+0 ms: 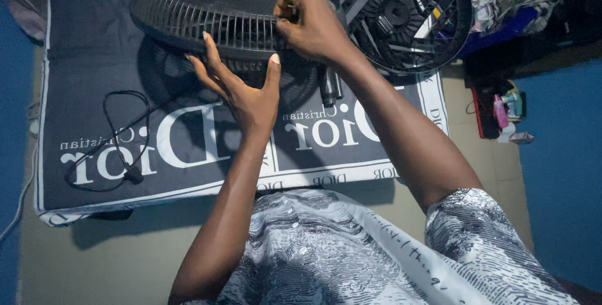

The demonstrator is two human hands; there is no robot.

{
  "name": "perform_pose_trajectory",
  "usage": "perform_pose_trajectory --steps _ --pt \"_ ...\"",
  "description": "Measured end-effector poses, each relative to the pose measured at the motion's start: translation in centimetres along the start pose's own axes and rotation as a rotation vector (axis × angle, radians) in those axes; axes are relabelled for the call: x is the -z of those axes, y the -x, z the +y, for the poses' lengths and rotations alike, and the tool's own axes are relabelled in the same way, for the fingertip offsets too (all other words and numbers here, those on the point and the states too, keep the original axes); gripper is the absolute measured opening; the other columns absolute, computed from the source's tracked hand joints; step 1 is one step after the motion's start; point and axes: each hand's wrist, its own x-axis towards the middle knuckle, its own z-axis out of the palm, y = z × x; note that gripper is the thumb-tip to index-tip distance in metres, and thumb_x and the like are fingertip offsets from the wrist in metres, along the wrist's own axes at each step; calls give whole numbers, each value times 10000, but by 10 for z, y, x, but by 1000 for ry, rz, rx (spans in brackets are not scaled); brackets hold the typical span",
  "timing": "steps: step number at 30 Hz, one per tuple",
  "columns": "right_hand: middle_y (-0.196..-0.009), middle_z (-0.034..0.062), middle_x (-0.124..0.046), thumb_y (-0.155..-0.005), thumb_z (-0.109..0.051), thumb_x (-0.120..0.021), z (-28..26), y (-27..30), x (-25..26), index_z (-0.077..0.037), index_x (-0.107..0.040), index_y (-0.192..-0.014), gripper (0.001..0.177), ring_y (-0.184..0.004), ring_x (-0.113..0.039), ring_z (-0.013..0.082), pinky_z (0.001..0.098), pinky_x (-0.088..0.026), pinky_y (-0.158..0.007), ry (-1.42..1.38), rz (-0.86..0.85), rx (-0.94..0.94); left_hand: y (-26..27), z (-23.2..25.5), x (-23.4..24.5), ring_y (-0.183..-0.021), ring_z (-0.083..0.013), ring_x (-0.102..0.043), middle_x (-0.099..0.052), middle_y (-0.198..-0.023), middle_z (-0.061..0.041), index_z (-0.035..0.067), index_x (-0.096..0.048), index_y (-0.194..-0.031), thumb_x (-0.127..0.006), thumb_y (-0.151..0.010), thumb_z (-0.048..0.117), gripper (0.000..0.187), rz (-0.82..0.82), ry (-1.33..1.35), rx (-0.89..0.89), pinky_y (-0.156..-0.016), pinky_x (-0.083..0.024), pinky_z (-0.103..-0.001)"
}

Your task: The person uses a screwdriver to loosen and remove screws from the front grille of a black electric fan. They then detach the front grille and set it aside, exposing the fan blades and motor housing.

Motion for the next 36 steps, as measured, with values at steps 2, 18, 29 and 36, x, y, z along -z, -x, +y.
perform_pose_trajectory --steps 2,18,29,36 --pt "-782 104 -512 -695 -64 -607 -1 2 0 -4 -541 -798 136 -718 -544 217 314 -435 -646 37 16 -23 0 1 0 -1359 -433 38 96 -1416 -261 148 -68 -1414 -752 -792 271 932 1 -1 18 -1101 -169 -536" --pt "-885 57 -530 -737 -10 -618 13 12 -1 -4 -591 -867 133 -858 -571 164 273 -461 -789 -182 -21 -144 -2 3 8 -1310 -445 -150 66 -1386 -248 171 -149 -1378 -754 -750 255 877 -58 59 95 -1022 -324 -502" --pt "-896 49 -559 -756 -26 -589 14 24 0 -15 -594 -900 144 -880 -586 139 274 -465 -816 -173 24 -180 1 5 8 -1299 -438 -185 44 -1375 -247 186 -173 -1373 -752 -768 235 839 -76 33 69 -1014 -331 -485" --pt "-937 46 -559 -729 -18 -576 10 26 3 -6 -597 -944 216 -929 -578 151 271 -457 -847 -165 34 -181 -2 4 10 -1303 -421 -242 47 -1384 -248 177 -184 -1376 -742 -787 194 812 -54 111 18 -1065 -308 -460"
